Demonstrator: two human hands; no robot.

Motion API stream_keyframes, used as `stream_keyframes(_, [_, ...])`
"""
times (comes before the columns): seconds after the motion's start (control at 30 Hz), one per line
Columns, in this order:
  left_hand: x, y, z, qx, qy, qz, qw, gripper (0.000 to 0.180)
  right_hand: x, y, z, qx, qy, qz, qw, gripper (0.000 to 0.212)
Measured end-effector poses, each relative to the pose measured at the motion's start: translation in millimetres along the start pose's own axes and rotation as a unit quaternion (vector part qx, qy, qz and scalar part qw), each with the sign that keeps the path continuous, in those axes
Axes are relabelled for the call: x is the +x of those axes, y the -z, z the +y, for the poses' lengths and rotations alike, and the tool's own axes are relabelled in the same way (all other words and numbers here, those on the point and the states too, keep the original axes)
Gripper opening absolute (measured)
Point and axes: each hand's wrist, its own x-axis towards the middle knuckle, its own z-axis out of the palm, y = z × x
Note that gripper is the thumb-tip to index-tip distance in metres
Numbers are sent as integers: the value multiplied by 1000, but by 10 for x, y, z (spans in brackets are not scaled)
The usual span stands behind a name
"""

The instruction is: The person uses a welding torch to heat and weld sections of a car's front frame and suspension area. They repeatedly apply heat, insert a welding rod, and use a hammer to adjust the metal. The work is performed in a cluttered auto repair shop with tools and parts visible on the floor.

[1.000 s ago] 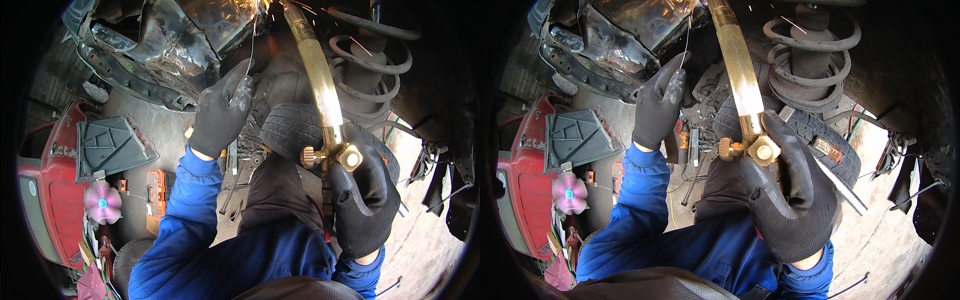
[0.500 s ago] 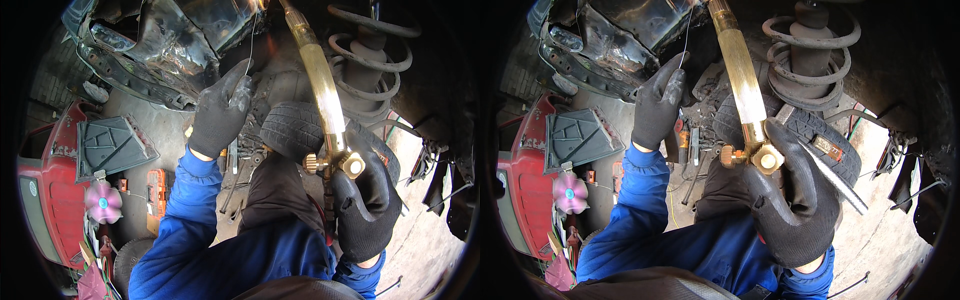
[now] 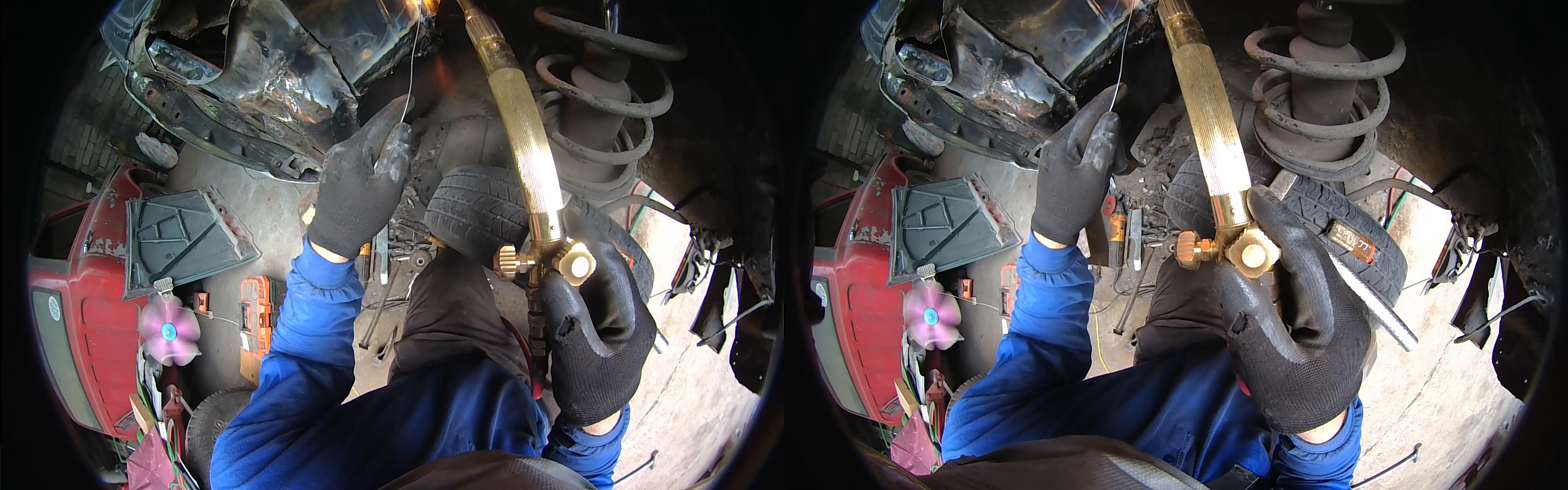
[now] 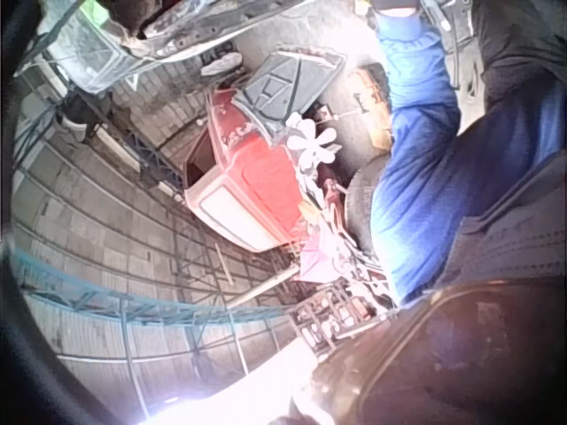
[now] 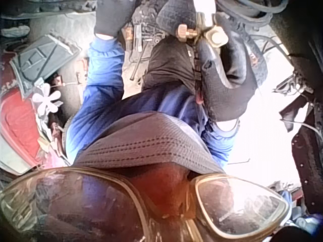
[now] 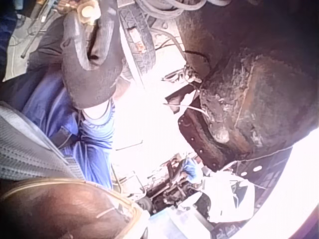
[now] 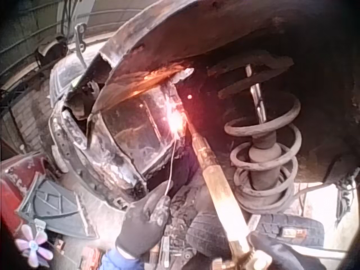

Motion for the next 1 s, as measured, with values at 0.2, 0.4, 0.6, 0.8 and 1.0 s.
stream_keyframes(0.2, [24, 5, 24, 2, 3, 1, 1000, 40, -9, -10, 16, 24, -1, -1, 1000, 47])
stream_keyframes(0.4, [17, -1, 17, 8, 3, 2, 1000, 40, -17, -12, 3, 58, -55, -16, 997, 47])
stream_keyframes(0.6, [51, -21, -24, 38, -36, 26, 998, 41, 4, -7, 13, 38, -30, -20, 999, 45])
stream_keyframes(0.8, [54, -47, -38, 27, -36, 33, 998, 42, -14, -14, -37, 80, -70, -3, 994, 47])
stream_keyframes(1.0, [51, -43, -42, 31, -22, 24, 999, 41, -45, -5, -71, 109, -114, -12, 987, 48])
